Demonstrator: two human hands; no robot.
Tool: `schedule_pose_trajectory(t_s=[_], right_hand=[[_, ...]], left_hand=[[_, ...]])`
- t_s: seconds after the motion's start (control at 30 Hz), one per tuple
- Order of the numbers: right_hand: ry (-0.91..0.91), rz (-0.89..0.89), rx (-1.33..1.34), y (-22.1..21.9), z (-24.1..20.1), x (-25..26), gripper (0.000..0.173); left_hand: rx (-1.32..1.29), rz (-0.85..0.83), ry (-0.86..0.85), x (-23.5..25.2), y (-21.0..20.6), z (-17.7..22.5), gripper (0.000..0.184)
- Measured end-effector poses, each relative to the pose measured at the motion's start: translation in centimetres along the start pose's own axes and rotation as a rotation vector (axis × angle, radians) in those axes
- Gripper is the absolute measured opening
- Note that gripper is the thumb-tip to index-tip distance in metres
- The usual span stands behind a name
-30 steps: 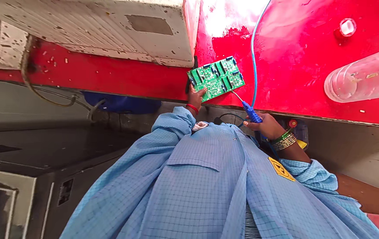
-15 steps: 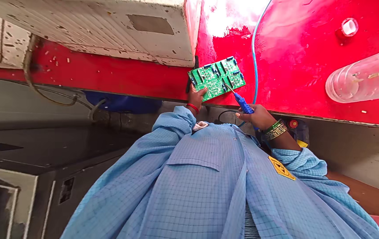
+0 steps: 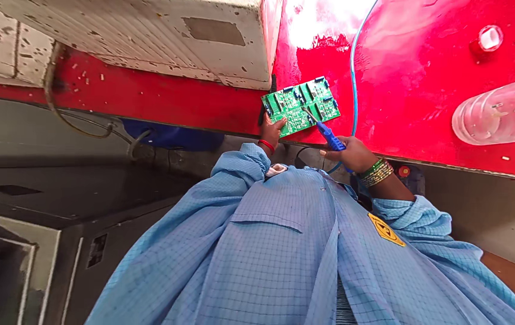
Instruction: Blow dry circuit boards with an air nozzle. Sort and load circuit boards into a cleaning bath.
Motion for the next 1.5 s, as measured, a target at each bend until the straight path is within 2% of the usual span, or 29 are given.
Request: schedule_pose_trajectory(t_s=[0.17,0.37,0.47,0.57,0.7,1.03,1.17,1.5], right_hand=[[-0.035,-0.034,0.003,-0.7,1.4,-1.2,0.043],[0.055,-0.182,-0.050,-2.1,-0.6,-1.3,0.041],[0.076,-0.195,-0.065,-2.2,-1.3,-1.0,0.041],[0.027,-0.120,-0.052,-1.2,-0.9,0.0,0.041],[0.004,-0.019,0.011,0.2,-0.2,1.7,0.040],[0.040,-0.118,-0.050,-1.8,-3.3,2.9,0.040],[0.027,-0.102,-0.068,-1.6,-4.0,3.6,0.047],[0.019,-0.059,-0.098,-0.7,-5.4,4.0,0.043]], left_hand=[[0.010,0.025,-0.034,0.1,0.0,-0.1,0.066],[0.053,0.053,-0.050,-0.1,0.2,0.4,0.055],[0.044,0.082,-0.036,-0.2,0.3,0.4,0.054],[0.014,0.053,-0.057,0.1,0.5,0.1,0.057],[-0.017,0.028,-0.047,0.0,0.2,0.3,0.074],[0.020,0.037,-0.023,0.0,0.3,0.1,0.080],[0.051,0.036,-0.012,0.0,0.2,0.0,0.080],[0.074,0.031,-0.018,0.2,0.4,-0.3,0.082]])
Point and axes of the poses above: each hand's wrist, its own x-axis towards the middle knuckle, its own y-axis out of the back of the hand, z = x × y, the point moved 5 cm from there along x, towards the middle knuckle, and after that the axes turned 13 degrees about -z, right-handed, at the moved point
